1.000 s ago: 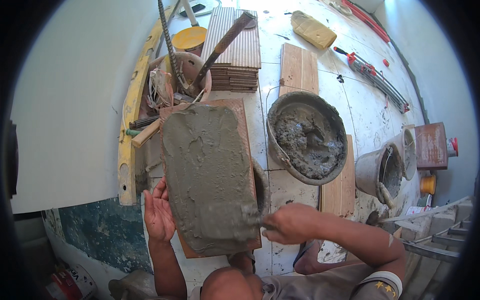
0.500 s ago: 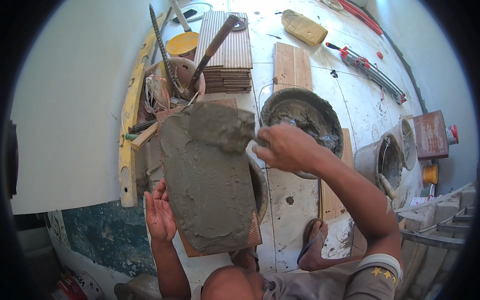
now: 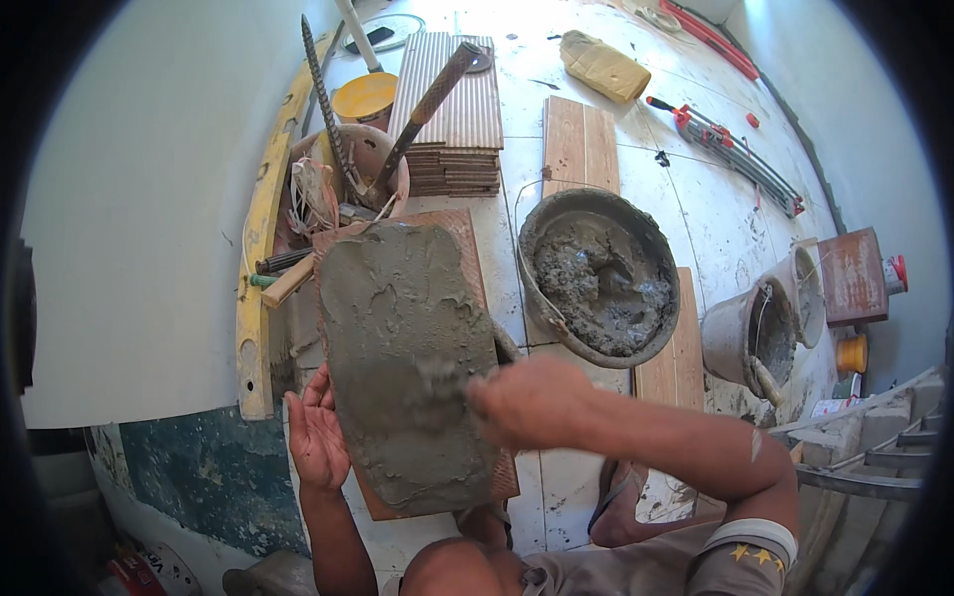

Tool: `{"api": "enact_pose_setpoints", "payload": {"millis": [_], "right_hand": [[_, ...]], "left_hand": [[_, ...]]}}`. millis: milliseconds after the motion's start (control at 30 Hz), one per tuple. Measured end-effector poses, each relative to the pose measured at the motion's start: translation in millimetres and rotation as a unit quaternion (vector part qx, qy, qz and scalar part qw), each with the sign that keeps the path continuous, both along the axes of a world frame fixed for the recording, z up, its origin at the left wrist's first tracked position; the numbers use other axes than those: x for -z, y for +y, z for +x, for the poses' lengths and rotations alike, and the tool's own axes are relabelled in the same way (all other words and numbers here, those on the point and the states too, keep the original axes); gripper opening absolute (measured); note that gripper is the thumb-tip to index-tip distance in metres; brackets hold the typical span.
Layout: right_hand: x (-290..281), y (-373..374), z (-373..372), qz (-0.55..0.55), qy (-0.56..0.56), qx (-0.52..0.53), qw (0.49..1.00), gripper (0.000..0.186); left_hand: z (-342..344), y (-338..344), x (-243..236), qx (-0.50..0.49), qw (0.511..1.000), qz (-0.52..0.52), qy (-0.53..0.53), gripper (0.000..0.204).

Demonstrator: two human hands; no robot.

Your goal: The recorder is applying mortar to a tile and then installing it on a concrete stair step, using a mallet to level it.

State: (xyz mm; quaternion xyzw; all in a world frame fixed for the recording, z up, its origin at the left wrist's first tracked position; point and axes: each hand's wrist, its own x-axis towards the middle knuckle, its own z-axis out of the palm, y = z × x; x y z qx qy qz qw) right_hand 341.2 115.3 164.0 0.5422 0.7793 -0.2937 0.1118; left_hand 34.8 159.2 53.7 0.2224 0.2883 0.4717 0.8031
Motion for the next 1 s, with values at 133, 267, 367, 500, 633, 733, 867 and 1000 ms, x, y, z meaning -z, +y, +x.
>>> {"api": "enact_pose_setpoints", "payload": {"millis": [133,267,367,500,633,733,867,1000], "right_hand": [[-20,58,23,0.03,-0.043,0.117,0.992,0.029],[-2,65,38,0.32,-0.043,0.135,0.937,0.032],[8,58,32,0.416,0.001,0.134,0.9,0.027],[35,55,32,0.473,0.007,0.098,0.876,0.027],[48,44,27,0.455,-0.004,0.113,0.883,0.029],[54,44,28,0.457,-0.002,0.117,0.882,0.029],[54,52,25,0.466,-0.022,0.117,0.877,0.031],[55,48,29,0.459,0.002,0.123,0.88,0.032]], "left_hand": [[1,0,2,-0.005,1.0,-0.004,-0.024,0.072],[5,-1,-1,0.002,0.999,0.007,-0.035,0.071],[1,-2,-4,-0.001,0.999,0.006,-0.035,0.07],[-1,-4,2,-0.001,0.999,0.0,-0.033,0.07],[2,-2,-2,-0.001,1.0,0.005,-0.013,0.07],[4,0,0,-0.005,1.0,0.011,-0.009,0.07],[-3,-1,3,-0.007,1.0,0.0,-0.014,0.07],[3,-1,1,-0.003,1.0,0.01,-0.004,0.072]]}}
